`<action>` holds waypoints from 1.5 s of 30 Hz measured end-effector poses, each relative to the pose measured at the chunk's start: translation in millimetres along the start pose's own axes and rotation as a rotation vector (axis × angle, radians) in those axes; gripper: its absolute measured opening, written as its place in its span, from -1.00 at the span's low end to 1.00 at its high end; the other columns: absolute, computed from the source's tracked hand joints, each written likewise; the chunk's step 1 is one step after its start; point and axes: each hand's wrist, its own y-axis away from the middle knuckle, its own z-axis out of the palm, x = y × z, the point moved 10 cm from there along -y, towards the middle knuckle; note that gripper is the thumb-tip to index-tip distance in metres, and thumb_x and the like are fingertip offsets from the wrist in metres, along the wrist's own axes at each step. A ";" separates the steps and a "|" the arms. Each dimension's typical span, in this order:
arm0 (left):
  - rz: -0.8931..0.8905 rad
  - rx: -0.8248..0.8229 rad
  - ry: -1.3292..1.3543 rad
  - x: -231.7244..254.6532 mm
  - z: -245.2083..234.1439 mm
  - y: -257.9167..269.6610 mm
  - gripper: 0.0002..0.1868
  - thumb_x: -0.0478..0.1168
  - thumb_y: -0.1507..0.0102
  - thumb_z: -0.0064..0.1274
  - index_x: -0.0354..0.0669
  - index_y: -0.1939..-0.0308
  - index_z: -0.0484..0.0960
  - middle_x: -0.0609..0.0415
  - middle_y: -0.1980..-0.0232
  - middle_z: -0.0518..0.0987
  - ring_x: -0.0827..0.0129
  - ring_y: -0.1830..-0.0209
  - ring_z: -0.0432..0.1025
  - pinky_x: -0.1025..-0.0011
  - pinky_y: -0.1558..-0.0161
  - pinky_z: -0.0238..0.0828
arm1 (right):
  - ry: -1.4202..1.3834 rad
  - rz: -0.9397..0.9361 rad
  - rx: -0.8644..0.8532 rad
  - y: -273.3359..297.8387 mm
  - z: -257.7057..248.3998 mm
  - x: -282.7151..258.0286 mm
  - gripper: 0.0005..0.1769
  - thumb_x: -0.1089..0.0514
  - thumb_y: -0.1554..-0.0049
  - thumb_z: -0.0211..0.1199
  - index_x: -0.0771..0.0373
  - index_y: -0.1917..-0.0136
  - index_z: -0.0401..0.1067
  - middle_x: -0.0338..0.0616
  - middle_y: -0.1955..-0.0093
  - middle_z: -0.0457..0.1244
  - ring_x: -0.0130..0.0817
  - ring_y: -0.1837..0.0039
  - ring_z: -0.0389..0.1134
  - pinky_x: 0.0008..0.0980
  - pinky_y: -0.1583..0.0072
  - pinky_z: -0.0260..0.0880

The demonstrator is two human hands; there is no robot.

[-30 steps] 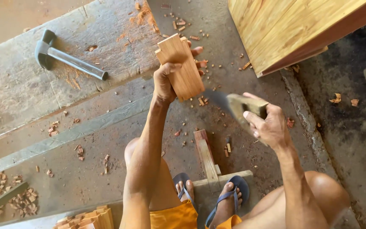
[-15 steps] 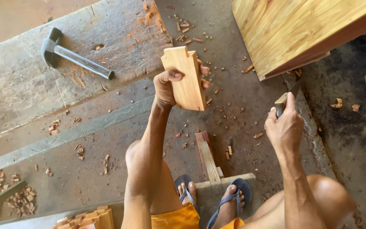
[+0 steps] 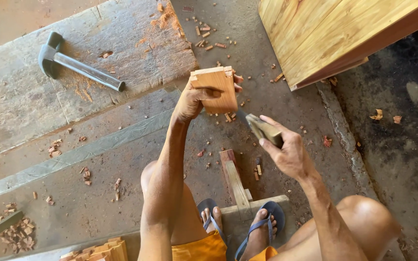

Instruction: Using a hand saw to cut a small wooden piece for furniture.

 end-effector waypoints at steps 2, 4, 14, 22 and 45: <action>0.013 0.008 -0.035 1.0 3.9 -3.8 -0.38 -0.30 -0.10 0.12 -0.39 -0.26 0.51 -0.25 -0.19 0.62 0.02 -0.15 0.58 0.00 -0.18 0.61 | -0.029 -0.018 -0.042 4.1 3.5 -0.7 -0.37 0.21 -0.13 0.29 0.30 -0.47 0.32 0.03 -0.23 0.40 -0.33 -0.09 0.48 -0.38 -0.03 0.53; 0.025 0.109 -0.032 6.3 -7.3 -1.4 -0.44 -0.25 -0.24 0.16 -0.40 -0.30 0.49 -0.24 -0.17 0.64 0.03 -0.12 0.59 0.11 -0.14 0.60 | 0.002 -0.105 0.111 -0.9 -3.7 2.8 -0.45 0.27 -0.20 0.27 0.32 -0.46 0.38 -0.05 -0.13 0.43 -0.43 -0.04 0.39 -0.44 0.00 0.45; 0.356 0.748 -0.700 16.8 -64.2 0.7 -0.13 0.21 -0.10 0.39 -0.24 -0.29 0.44 -0.14 -0.14 0.56 0.18 -0.07 0.48 0.22 -0.04 0.48 | 0.546 -0.330 0.477 -5.6 -34.0 45.9 -0.56 0.20 -0.29 0.33 0.33 -0.37 0.33 0.05 0.02 0.38 -0.25 0.00 0.44 -0.33 0.04 0.46; 0.041 0.809 -0.678 -5.7 -72.1 1.8 -0.01 0.51 0.02 0.16 -0.27 -0.11 0.44 -0.11 0.17 0.62 0.25 0.23 0.58 0.22 0.22 0.58 | 0.193 0.272 0.142 -11.5 -0.1 47.4 -0.39 0.14 -0.24 0.22 0.09 -0.56 0.31 0.16 -0.06 0.40 -0.05 0.18 0.42 -0.13 0.28 0.45; 0.082 0.447 0.152 -43.0 -62.9 -19.0 -0.34 -0.17 -0.19 0.09 -0.11 -0.34 0.21 -0.14 -0.15 0.47 0.10 -0.11 0.46 -0.02 -0.14 0.46 | 0.136 0.066 0.328 -5.8 -18.2 21.0 -0.37 0.20 -0.14 0.27 0.23 -0.48 0.33 0.11 -0.26 0.37 -0.08 -0.17 0.44 -0.20 -0.14 0.45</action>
